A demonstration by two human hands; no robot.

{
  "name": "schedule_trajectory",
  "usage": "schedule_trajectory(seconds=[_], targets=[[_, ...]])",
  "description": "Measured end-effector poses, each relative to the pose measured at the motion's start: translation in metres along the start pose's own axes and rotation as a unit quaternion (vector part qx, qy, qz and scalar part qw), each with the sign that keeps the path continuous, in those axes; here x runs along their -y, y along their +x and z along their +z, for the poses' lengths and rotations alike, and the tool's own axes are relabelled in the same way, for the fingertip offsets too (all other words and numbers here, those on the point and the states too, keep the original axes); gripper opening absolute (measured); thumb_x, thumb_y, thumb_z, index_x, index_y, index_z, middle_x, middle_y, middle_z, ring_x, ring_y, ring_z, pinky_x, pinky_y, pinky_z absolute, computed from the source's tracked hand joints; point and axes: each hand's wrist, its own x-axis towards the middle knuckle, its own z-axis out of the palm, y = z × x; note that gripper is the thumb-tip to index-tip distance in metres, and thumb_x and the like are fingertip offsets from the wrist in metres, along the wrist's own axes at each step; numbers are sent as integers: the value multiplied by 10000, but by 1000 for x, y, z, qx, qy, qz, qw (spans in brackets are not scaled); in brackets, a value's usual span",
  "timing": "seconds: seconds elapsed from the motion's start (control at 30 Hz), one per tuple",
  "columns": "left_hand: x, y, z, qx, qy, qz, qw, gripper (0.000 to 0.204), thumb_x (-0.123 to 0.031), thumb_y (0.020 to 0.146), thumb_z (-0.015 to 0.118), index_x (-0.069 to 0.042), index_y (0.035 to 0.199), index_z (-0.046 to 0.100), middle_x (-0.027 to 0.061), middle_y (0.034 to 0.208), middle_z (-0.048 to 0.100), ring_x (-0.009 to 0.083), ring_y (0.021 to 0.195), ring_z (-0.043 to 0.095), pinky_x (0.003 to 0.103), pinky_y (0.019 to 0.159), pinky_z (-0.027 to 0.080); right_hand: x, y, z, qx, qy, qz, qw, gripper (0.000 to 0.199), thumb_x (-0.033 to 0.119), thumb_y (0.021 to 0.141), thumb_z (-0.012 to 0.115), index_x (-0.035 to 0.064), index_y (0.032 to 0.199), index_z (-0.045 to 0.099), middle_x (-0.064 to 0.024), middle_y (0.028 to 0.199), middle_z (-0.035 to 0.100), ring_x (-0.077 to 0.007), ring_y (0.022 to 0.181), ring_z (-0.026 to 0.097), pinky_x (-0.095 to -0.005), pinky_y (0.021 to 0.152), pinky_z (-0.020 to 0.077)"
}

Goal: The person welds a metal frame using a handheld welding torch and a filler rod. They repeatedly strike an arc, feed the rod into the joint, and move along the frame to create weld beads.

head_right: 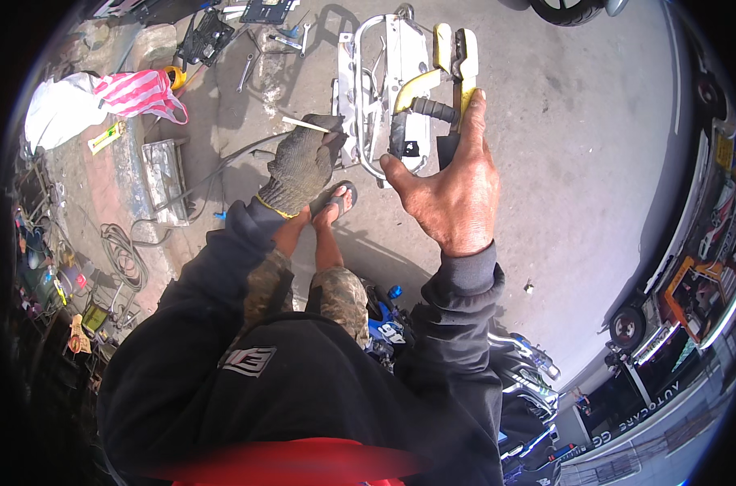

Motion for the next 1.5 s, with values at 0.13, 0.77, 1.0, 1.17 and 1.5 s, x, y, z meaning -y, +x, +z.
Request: schedule_trajectory(seconds=[0.13, 0.77, 1.0, 1.17, 1.5], targets=[[6, -3, 0, 112, -28, -127, 985, 543, -259, 1068, 556, 9, 1525, 439, 178, 1491, 550, 258, 1398, 521, 360, 1210, 374, 1, -6, -5, -58, 3, -57, 997, 1199, 211, 669, 902, -137, 1582, 207, -317, 1179, 694, -380, 1065, 730, -410, 907, 599], [15, -2, 16, -57, -93, 31, 994, 464, 92, 816, 545, -54, 1243, 651, 193, 1148, 682, 383, 1061, 700, 450, 875, 556, -2, -10, -6, -40, 58, -25, 997, 1220, 345, 675, 911, -71, 1609, 246, -340, 1307, 643, -405, 1165, 683, -435, 1027, 545], [9, 4, 7, -25, 28, 77, 996, 279, -26, 917, 629, -24, 1196, 645, 183, 1079, 688, 352, 1006, 693, 419, 857, 558, -3, -7, -2, -22, -3, -26, 999, 1219, 348, 671, 901, -87, 1601, 243, -368, 1355, 599, -451, 1244, 637, -461, 1068, 530], [-3, -3, 4, -34, 147, 44, 988, 242, -100, 958, 649, -31, 1190, 641, 175, 1060, 697, 371, 959, 686, 454, 818, 548, -6, -9, -5, -43, 48, -41, 997, 1217, 363, 670, 897, -107, 1589, 254, -367, 1332, 606, -428, 1217, 648, -454, 1036, 543], [-18, 2, -3, 9, 115, 15, 993, 411, -13, 845, 610, -14, 1256, 596, 219, 1119, 684, 419, 1009, 685, 494, 843, 551, -6, -3, -5, -7, -17, -38, 999, 1196, 299, 689, 877, -163, 1564, 205, -363, 1200, 678, -441, 1101, 713, -431, 939, 590]])
